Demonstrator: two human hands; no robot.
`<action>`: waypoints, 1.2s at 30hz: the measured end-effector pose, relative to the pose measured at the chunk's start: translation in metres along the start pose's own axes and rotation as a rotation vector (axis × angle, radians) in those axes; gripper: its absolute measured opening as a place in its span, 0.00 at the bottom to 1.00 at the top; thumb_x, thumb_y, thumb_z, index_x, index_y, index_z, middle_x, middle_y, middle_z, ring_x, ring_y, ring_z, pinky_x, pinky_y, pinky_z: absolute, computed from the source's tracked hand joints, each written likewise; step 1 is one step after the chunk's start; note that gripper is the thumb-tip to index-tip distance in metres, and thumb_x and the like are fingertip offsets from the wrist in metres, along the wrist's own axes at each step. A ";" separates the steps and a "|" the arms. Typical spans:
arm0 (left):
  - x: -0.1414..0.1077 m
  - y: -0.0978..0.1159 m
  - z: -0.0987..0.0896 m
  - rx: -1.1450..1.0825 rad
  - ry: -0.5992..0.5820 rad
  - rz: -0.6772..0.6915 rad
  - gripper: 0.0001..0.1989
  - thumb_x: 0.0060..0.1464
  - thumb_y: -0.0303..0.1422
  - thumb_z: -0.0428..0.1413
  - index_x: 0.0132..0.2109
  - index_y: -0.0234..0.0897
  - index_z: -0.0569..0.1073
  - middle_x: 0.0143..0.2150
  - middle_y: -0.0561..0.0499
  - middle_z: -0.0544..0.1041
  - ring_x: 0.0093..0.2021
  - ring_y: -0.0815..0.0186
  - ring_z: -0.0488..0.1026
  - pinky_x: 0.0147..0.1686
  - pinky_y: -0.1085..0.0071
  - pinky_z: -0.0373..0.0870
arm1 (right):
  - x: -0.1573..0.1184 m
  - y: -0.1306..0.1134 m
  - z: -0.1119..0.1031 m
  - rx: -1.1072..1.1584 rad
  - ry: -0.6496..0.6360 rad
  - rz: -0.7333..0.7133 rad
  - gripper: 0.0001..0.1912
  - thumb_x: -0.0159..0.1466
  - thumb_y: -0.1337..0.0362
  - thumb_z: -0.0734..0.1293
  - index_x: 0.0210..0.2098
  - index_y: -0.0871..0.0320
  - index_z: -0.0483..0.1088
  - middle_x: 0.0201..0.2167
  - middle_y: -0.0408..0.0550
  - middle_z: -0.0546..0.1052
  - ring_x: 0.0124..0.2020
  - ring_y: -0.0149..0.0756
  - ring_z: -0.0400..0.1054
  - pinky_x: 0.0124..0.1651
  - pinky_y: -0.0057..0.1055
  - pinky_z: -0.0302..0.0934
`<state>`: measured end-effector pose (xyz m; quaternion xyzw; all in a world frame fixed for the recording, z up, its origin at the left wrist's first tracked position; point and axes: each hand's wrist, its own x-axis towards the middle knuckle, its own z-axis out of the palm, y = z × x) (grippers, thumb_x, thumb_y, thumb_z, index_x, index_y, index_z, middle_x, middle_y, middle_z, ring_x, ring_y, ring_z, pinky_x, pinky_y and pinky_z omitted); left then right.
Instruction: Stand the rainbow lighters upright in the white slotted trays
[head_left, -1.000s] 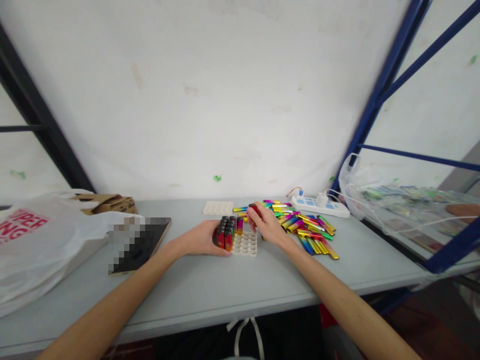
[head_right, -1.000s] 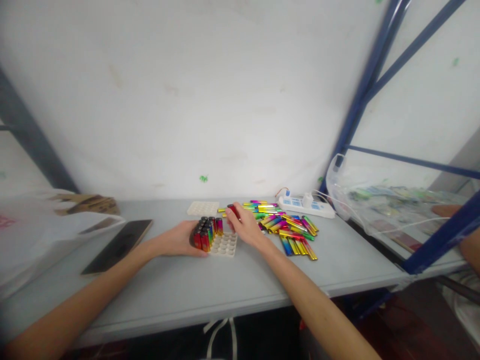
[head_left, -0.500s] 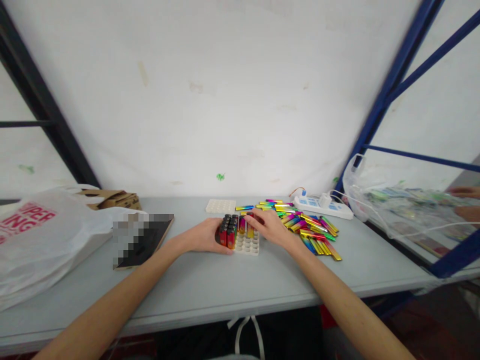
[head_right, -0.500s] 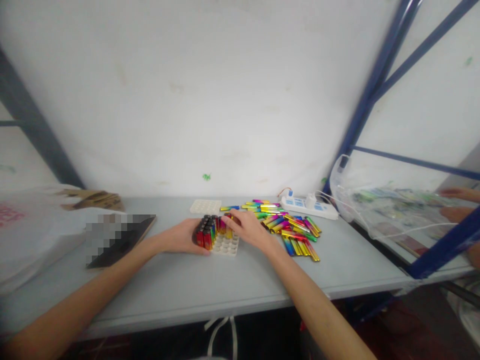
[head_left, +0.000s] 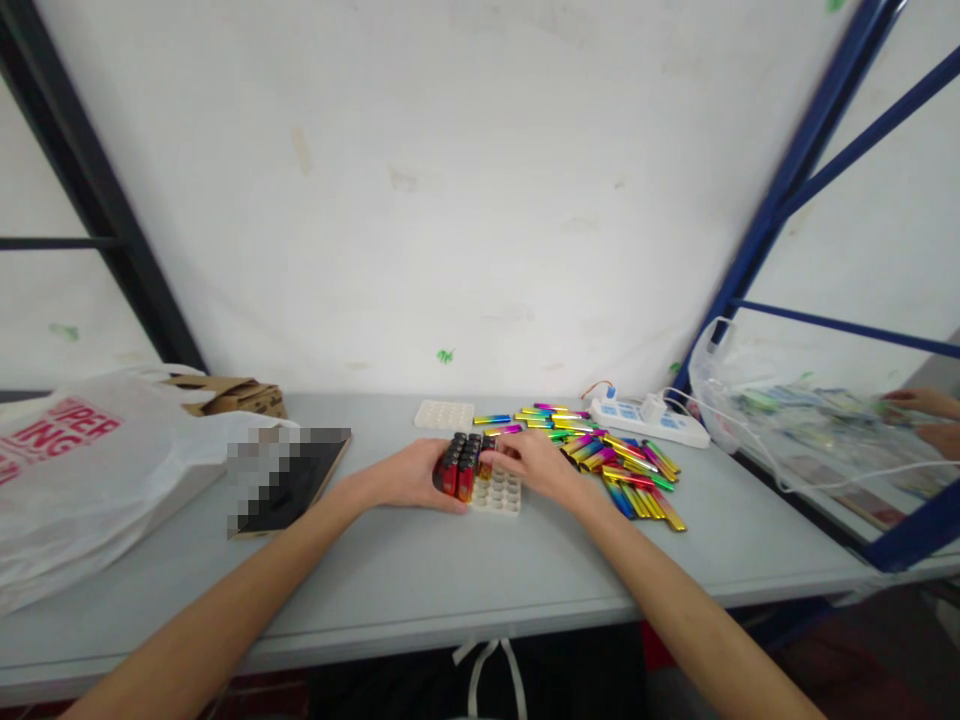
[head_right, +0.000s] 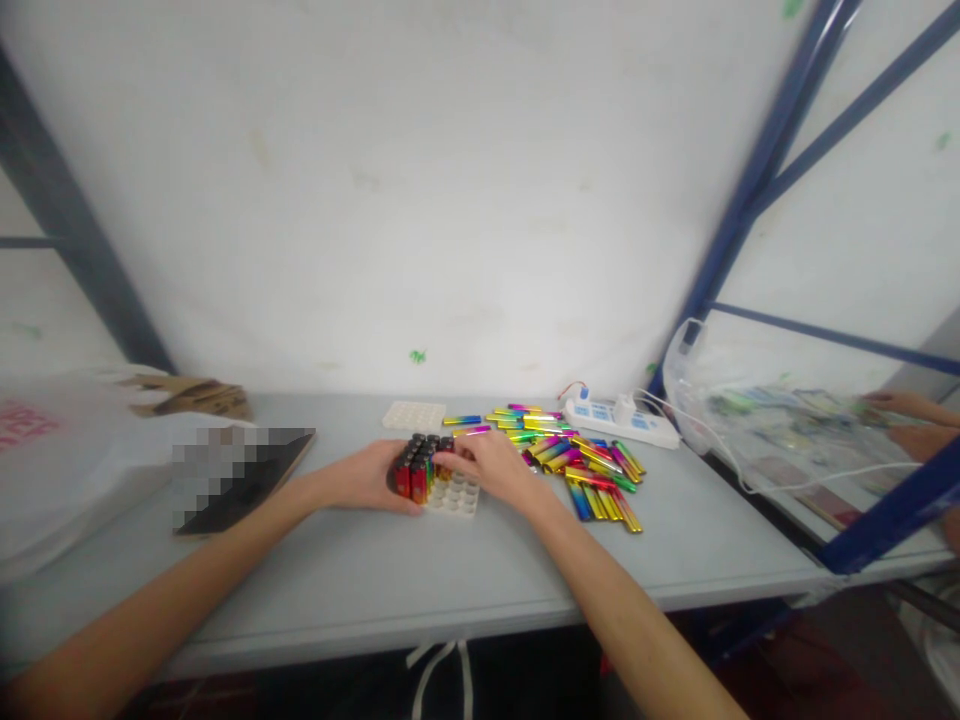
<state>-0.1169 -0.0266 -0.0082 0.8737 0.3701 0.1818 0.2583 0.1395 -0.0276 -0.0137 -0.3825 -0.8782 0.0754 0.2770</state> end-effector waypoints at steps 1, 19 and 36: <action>-0.001 0.001 -0.001 0.003 -0.001 -0.001 0.36 0.41 0.48 0.70 0.55 0.37 0.75 0.52 0.46 0.81 0.49 0.51 0.77 0.52 0.61 0.73 | -0.001 0.003 -0.001 0.049 0.044 0.012 0.25 0.75 0.50 0.58 0.29 0.58 0.72 0.25 0.45 0.75 0.27 0.33 0.66 0.34 0.29 0.54; -0.016 0.012 -0.006 0.119 -0.113 -0.023 0.41 0.31 0.55 0.72 0.49 0.36 0.75 0.47 0.44 0.80 0.46 0.48 0.77 0.48 0.61 0.72 | 0.061 0.071 0.011 -0.134 -0.273 -0.032 0.17 0.66 0.64 0.71 0.53 0.59 0.76 0.50 0.58 0.80 0.51 0.47 0.75 0.56 0.39 0.64; -0.001 -0.006 -0.004 0.150 0.146 -0.168 0.32 0.39 0.56 0.67 0.45 0.37 0.76 0.40 0.48 0.81 0.41 0.52 0.77 0.40 0.64 0.72 | 0.021 0.069 -0.026 0.127 -0.096 -0.004 0.10 0.67 0.57 0.69 0.39 0.57 0.79 0.34 0.46 0.82 0.33 0.37 0.72 0.39 0.29 0.61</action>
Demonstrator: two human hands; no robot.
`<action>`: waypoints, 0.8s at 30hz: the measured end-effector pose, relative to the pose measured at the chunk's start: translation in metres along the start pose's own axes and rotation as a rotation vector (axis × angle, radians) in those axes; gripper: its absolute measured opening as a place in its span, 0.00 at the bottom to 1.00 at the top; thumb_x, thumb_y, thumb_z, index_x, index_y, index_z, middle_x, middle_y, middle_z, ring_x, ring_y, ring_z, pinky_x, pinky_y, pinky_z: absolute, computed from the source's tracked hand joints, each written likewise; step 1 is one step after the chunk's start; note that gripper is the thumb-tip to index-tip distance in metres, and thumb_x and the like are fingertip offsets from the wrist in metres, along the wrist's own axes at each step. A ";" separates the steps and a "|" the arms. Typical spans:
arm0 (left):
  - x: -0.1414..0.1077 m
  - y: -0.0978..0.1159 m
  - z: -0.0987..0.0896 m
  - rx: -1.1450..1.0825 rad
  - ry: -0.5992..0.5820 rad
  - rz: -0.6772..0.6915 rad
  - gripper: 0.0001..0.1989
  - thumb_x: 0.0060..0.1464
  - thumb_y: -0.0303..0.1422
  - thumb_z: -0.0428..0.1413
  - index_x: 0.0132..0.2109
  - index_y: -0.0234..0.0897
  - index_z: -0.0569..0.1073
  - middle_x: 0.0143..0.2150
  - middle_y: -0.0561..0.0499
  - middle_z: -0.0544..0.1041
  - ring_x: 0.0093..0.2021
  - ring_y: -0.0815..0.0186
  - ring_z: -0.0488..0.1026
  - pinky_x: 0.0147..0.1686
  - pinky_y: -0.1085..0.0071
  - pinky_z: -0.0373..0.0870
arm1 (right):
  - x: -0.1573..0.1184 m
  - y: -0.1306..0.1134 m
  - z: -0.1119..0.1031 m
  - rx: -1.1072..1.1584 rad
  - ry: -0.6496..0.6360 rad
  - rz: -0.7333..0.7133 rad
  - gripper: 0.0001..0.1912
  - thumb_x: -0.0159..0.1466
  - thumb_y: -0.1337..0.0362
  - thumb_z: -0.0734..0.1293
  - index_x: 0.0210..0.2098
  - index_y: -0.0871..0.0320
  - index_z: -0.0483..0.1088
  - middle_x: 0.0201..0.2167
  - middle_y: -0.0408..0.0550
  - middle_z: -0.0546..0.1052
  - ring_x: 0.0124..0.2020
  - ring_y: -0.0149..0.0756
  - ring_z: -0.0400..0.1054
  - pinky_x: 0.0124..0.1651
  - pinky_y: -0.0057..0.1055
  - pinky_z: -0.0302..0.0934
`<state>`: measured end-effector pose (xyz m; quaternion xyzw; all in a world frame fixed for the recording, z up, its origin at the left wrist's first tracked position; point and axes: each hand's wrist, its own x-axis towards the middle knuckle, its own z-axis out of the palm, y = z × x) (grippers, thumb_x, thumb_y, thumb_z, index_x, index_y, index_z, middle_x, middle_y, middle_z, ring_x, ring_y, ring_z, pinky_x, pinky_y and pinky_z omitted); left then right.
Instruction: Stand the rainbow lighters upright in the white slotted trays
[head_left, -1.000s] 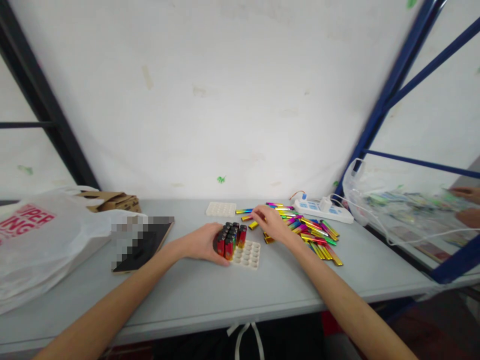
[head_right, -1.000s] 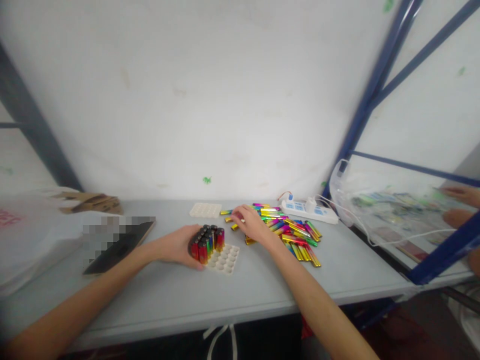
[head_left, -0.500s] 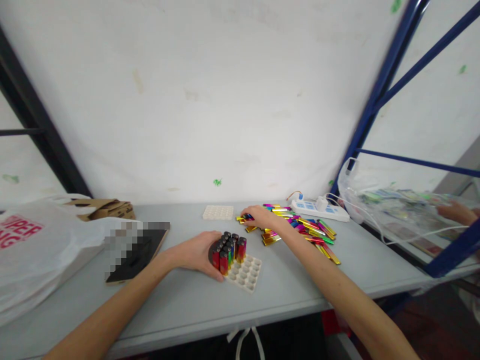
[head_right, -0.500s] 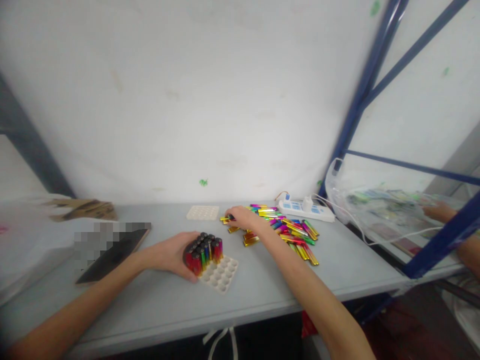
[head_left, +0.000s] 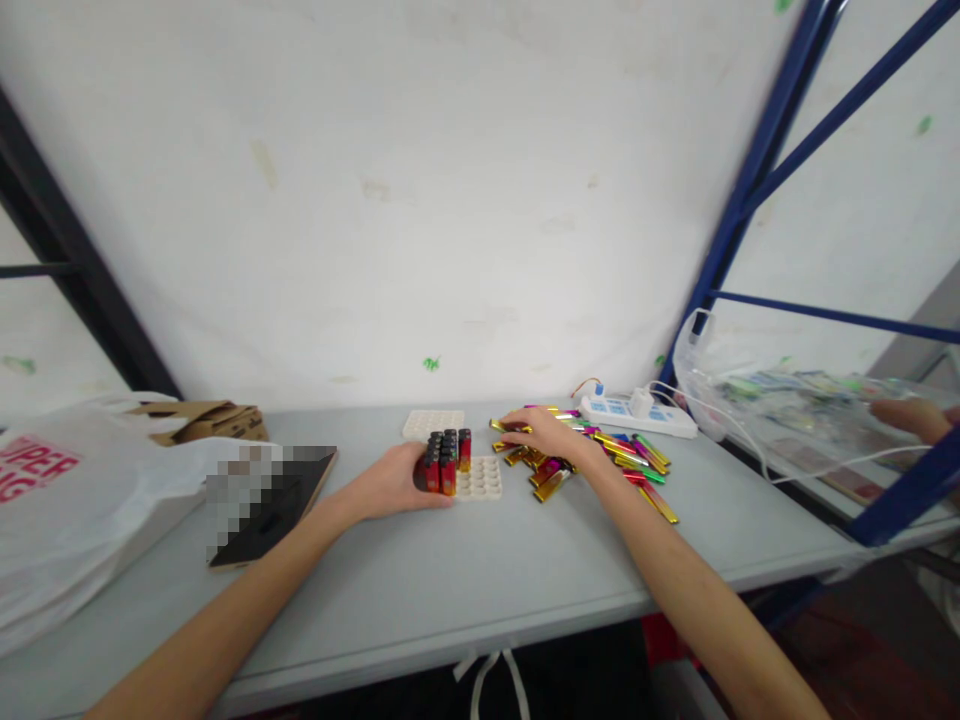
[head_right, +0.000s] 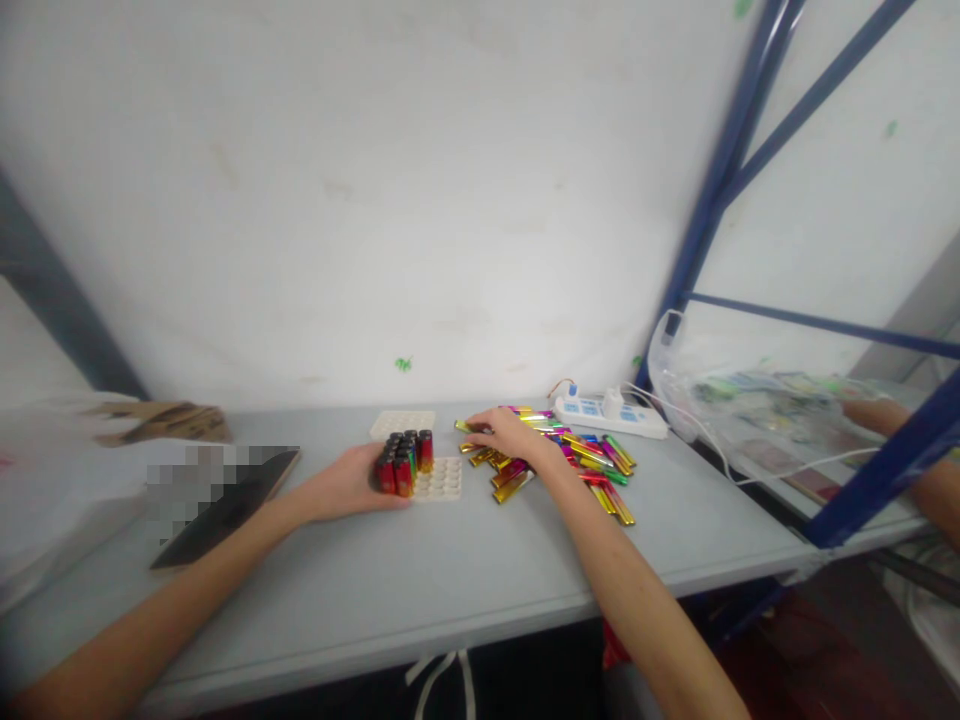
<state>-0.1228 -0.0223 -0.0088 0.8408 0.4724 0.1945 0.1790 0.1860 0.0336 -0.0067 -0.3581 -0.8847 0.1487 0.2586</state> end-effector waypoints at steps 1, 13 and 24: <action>0.002 0.000 0.003 0.013 0.010 -0.006 0.32 0.39 0.57 0.66 0.44 0.37 0.76 0.39 0.48 0.81 0.39 0.53 0.77 0.38 0.64 0.71 | 0.000 -0.004 -0.001 0.015 0.033 0.023 0.13 0.69 0.56 0.66 0.40 0.57 0.79 0.33 0.46 0.82 0.32 0.37 0.71 0.39 0.29 0.61; 0.004 0.003 0.017 0.083 0.036 0.005 0.31 0.40 0.59 0.65 0.39 0.36 0.74 0.37 0.47 0.78 0.36 0.55 0.74 0.36 0.64 0.69 | 0.008 -0.023 0.024 0.392 0.386 0.224 0.22 0.62 0.43 0.70 0.36 0.58 0.76 0.21 0.38 0.68 0.23 0.30 0.57 0.27 0.27 0.53; -0.001 0.007 0.005 -0.086 -0.023 0.051 0.32 0.39 0.54 0.68 0.46 0.37 0.77 0.39 0.48 0.81 0.42 0.51 0.77 0.43 0.62 0.72 | 0.000 -0.049 0.031 0.771 0.211 0.131 0.23 0.68 0.41 0.63 0.43 0.56 0.70 0.24 0.39 0.68 0.26 0.30 0.65 0.30 0.28 0.61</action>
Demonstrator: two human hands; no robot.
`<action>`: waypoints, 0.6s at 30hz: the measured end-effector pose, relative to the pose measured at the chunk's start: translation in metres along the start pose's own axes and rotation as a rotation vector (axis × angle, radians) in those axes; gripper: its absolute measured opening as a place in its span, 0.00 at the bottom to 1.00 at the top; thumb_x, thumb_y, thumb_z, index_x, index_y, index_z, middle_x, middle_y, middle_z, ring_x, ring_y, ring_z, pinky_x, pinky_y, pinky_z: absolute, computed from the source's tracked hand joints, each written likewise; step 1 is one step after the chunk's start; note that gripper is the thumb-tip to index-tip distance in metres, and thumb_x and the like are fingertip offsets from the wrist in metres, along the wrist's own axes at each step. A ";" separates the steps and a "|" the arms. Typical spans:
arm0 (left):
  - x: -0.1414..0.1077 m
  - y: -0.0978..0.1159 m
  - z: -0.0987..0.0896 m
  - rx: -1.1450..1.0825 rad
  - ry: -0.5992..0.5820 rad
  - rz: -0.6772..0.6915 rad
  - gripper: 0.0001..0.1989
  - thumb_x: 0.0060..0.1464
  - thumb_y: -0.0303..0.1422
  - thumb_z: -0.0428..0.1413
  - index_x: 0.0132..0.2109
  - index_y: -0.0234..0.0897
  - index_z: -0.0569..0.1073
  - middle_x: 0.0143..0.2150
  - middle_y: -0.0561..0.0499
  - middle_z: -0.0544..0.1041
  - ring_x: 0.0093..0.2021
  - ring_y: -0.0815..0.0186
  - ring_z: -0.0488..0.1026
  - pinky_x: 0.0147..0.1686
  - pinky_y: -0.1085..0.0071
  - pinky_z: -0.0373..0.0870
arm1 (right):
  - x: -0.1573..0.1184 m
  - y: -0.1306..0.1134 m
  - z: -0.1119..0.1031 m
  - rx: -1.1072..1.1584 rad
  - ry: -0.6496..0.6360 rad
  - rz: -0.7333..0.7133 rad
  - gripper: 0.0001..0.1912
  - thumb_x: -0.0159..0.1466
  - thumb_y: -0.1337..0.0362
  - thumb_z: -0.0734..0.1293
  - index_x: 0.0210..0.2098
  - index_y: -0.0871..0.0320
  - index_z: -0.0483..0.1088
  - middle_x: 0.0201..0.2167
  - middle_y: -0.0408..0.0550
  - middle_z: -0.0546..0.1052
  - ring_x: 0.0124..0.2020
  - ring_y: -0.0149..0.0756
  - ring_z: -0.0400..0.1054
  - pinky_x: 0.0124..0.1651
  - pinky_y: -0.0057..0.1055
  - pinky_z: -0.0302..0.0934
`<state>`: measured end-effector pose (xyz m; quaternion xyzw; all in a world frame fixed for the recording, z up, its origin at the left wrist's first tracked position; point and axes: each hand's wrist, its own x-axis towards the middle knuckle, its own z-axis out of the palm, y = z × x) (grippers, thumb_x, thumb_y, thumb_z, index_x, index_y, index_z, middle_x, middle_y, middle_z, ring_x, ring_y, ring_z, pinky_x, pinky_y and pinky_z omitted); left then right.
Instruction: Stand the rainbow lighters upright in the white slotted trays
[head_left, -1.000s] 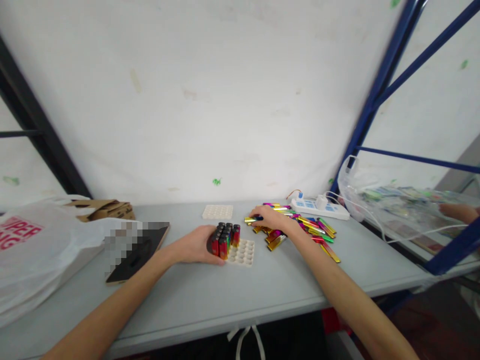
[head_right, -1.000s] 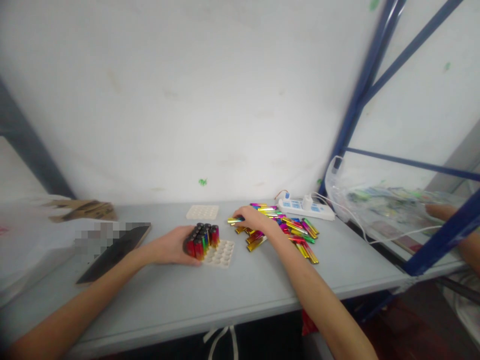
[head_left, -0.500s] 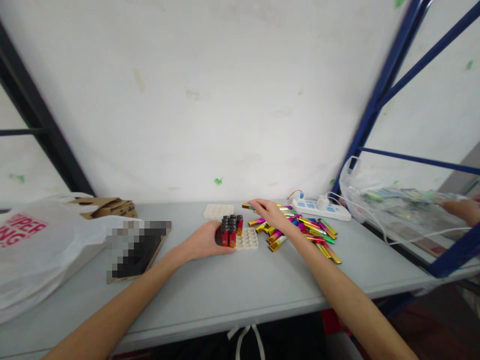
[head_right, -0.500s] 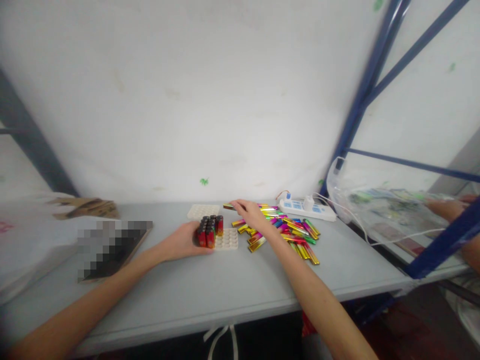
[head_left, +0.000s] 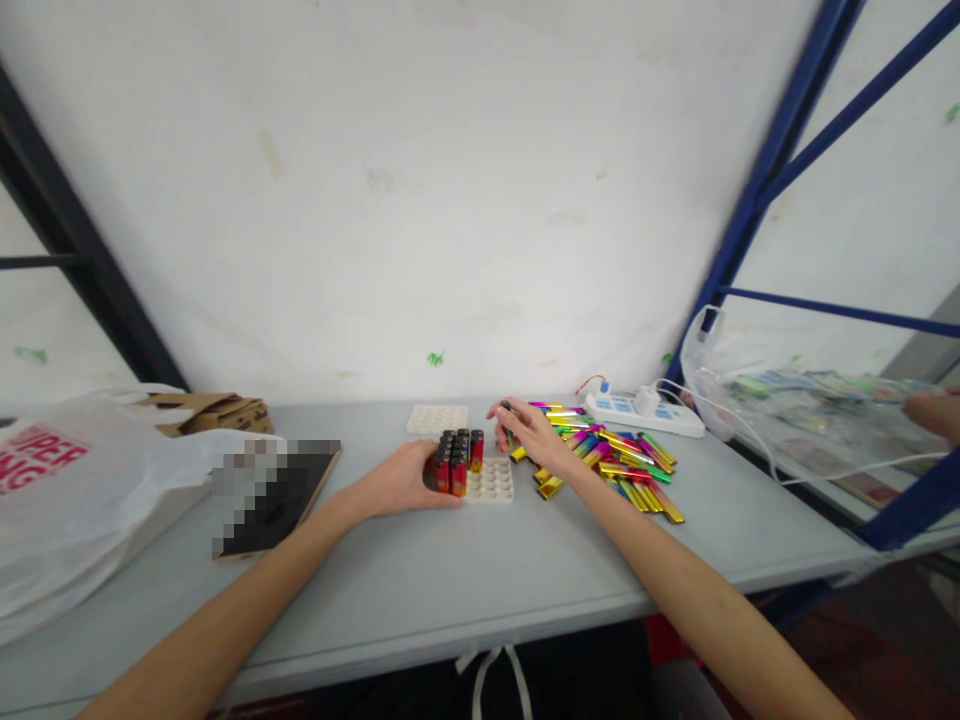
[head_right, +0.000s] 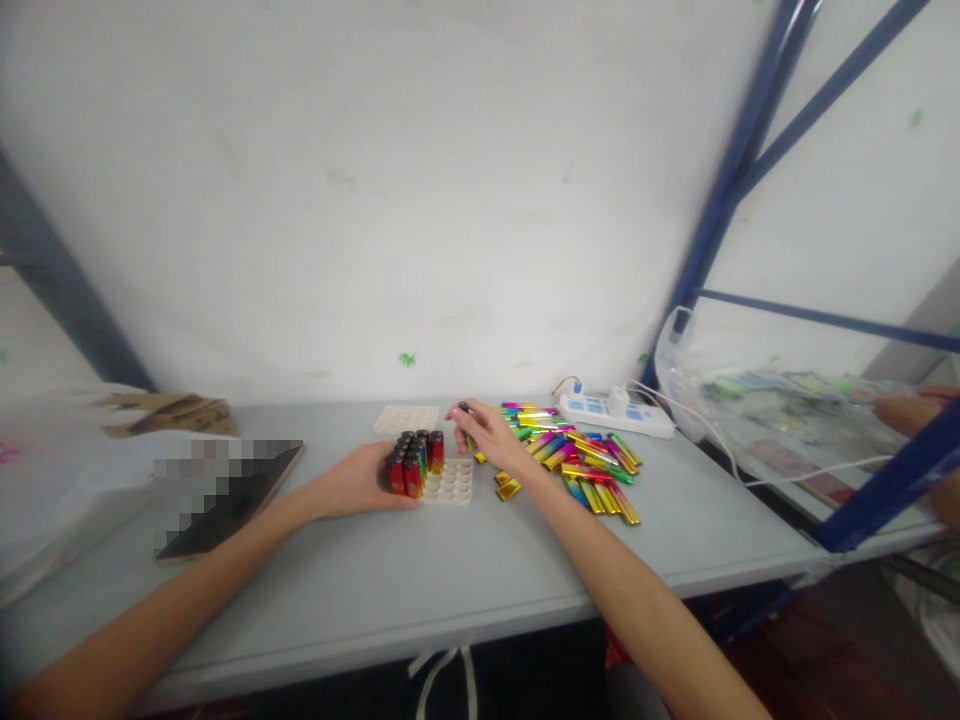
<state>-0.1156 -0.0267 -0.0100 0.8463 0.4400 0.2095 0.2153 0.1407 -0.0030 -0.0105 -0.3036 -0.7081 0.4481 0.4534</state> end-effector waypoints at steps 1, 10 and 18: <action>0.000 0.000 0.000 -0.002 -0.001 -0.003 0.32 0.39 0.54 0.68 0.46 0.37 0.77 0.40 0.48 0.81 0.42 0.51 0.77 0.43 0.62 0.73 | 0.000 0.000 0.002 0.036 0.001 0.004 0.23 0.68 0.41 0.63 0.45 0.55 0.70 0.22 0.36 0.64 0.23 0.29 0.61 0.28 0.27 0.59; 0.000 0.002 -0.002 0.022 -0.029 0.005 0.32 0.41 0.53 0.68 0.47 0.35 0.77 0.43 0.46 0.81 0.43 0.51 0.77 0.44 0.62 0.72 | -0.001 -0.003 0.013 0.365 0.118 0.284 0.31 0.62 0.33 0.62 0.24 0.54 0.58 0.17 0.31 0.45 0.17 0.24 0.34 0.19 0.25 0.31; 0.001 -0.003 0.001 -0.005 -0.050 0.015 0.33 0.43 0.52 0.68 0.50 0.35 0.76 0.45 0.47 0.81 0.42 0.53 0.77 0.43 0.63 0.73 | -0.002 -0.003 0.020 0.321 0.233 0.274 0.26 0.66 0.44 0.57 0.18 0.53 0.53 0.11 0.34 0.48 0.12 0.25 0.39 0.16 0.26 0.33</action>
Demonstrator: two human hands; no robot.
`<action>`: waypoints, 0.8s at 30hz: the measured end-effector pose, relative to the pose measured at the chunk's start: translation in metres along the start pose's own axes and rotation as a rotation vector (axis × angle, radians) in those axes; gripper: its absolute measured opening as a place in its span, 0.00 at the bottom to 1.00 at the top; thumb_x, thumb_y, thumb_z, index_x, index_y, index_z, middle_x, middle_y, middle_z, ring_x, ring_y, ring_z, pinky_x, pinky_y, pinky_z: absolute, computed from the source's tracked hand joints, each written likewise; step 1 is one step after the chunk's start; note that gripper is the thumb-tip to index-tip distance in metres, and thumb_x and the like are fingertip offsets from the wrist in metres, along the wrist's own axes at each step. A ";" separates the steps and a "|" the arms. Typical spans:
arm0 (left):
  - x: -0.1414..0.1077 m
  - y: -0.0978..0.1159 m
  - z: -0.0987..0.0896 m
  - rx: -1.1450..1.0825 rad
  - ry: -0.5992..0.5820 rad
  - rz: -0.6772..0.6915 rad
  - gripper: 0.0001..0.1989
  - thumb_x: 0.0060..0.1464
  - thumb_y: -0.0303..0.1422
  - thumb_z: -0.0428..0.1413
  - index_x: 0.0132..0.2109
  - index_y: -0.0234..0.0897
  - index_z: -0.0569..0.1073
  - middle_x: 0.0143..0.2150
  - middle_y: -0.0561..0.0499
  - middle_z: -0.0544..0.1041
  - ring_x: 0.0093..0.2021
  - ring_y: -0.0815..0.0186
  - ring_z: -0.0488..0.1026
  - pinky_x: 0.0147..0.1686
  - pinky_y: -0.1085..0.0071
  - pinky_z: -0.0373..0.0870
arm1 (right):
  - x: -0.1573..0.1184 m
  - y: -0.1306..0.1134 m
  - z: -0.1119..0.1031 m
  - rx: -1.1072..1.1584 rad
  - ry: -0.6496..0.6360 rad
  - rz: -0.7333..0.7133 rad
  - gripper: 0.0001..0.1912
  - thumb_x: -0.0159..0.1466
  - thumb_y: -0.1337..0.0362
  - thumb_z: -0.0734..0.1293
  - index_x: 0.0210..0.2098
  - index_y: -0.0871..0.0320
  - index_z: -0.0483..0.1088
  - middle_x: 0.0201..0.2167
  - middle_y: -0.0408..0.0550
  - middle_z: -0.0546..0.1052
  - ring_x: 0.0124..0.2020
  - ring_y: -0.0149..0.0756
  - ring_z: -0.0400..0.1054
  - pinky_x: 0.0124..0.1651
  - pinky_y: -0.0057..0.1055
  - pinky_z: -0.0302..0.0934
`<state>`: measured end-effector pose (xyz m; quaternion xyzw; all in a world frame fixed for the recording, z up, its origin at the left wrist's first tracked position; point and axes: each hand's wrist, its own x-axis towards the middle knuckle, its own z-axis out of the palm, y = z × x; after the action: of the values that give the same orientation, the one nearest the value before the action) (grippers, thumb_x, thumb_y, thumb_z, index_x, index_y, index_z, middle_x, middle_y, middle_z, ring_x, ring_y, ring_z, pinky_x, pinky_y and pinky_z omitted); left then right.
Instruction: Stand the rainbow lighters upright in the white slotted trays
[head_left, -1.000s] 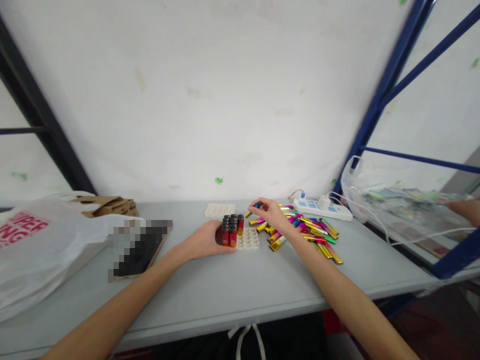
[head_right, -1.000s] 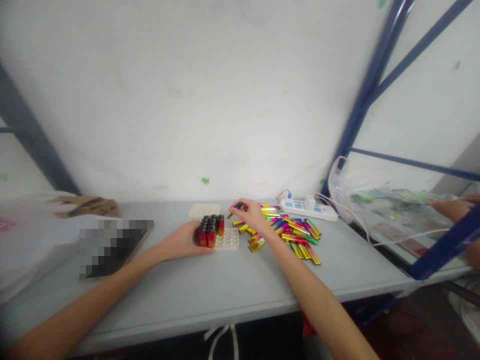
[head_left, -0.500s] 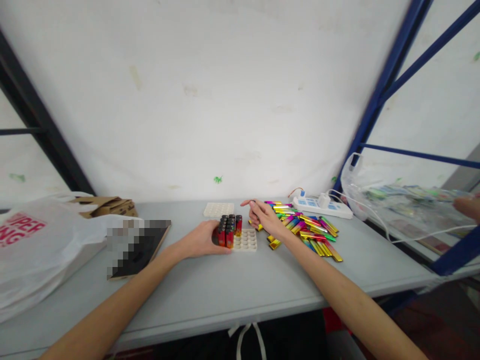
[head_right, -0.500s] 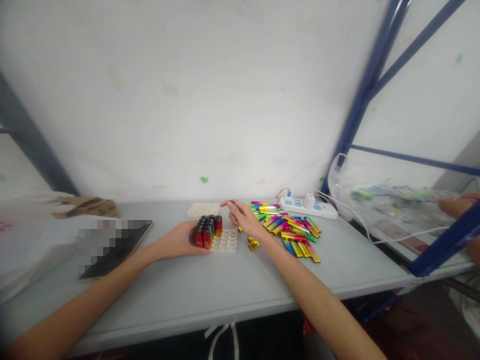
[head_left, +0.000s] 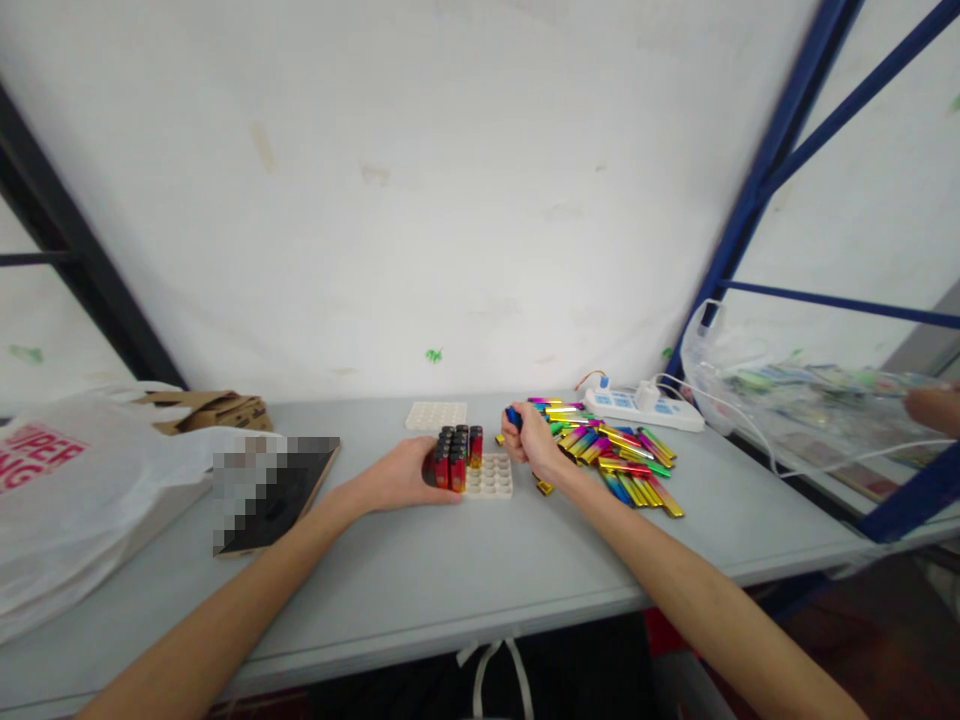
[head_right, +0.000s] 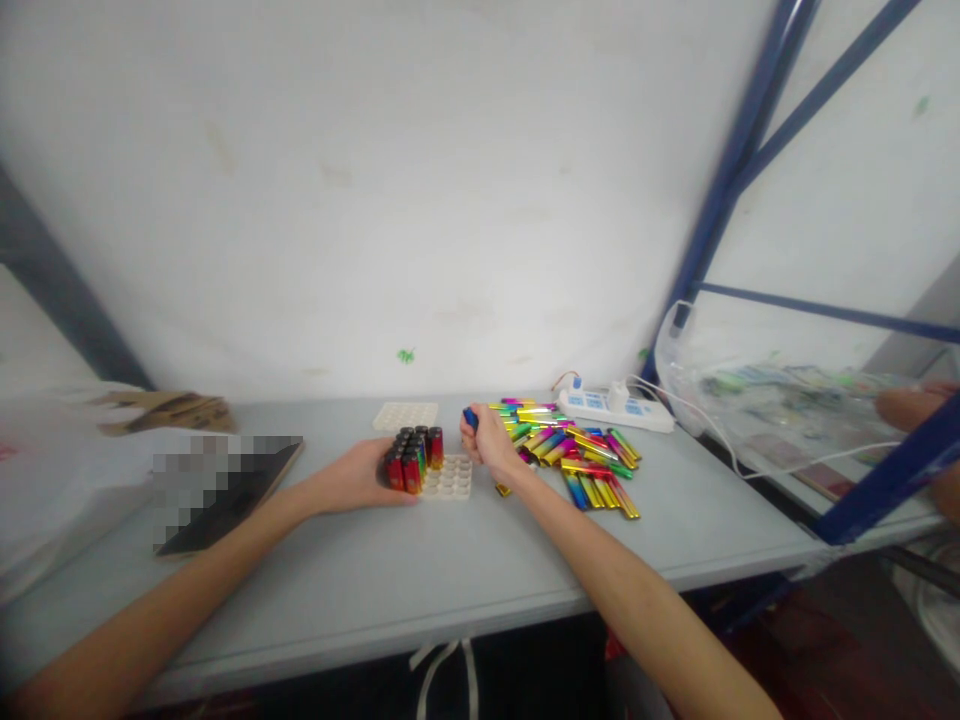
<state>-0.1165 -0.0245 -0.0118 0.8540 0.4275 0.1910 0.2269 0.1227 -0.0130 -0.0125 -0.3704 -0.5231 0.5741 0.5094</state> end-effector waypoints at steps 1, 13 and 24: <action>0.000 0.000 0.000 -0.006 0.002 -0.003 0.33 0.42 0.52 0.68 0.50 0.35 0.76 0.44 0.47 0.81 0.42 0.53 0.77 0.43 0.63 0.73 | 0.000 0.001 0.000 -0.004 -0.003 -0.023 0.25 0.66 0.46 0.57 0.18 0.53 0.53 0.11 0.34 0.49 0.12 0.25 0.40 0.16 0.26 0.33; 0.000 0.001 -0.001 -0.031 0.006 0.019 0.33 0.42 0.51 0.68 0.51 0.35 0.76 0.47 0.46 0.81 0.45 0.52 0.77 0.47 0.61 0.73 | 0.003 0.006 -0.005 -0.090 -0.114 -0.102 0.29 0.67 0.36 0.57 0.31 0.56 0.65 0.19 0.34 0.54 0.16 0.25 0.45 0.20 0.25 0.40; 0.001 -0.004 0.001 0.004 0.002 -0.033 0.35 0.41 0.54 0.68 0.51 0.35 0.76 0.46 0.45 0.81 0.44 0.51 0.78 0.46 0.62 0.73 | -0.007 -0.005 -0.005 -0.833 -0.109 -0.622 0.19 0.70 0.49 0.64 0.35 0.58 0.73 0.28 0.45 0.74 0.31 0.34 0.66 0.36 0.30 0.59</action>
<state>-0.1180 -0.0221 -0.0149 0.8470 0.4423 0.1872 0.2277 0.1301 -0.0186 -0.0090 -0.3383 -0.8182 0.1574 0.4374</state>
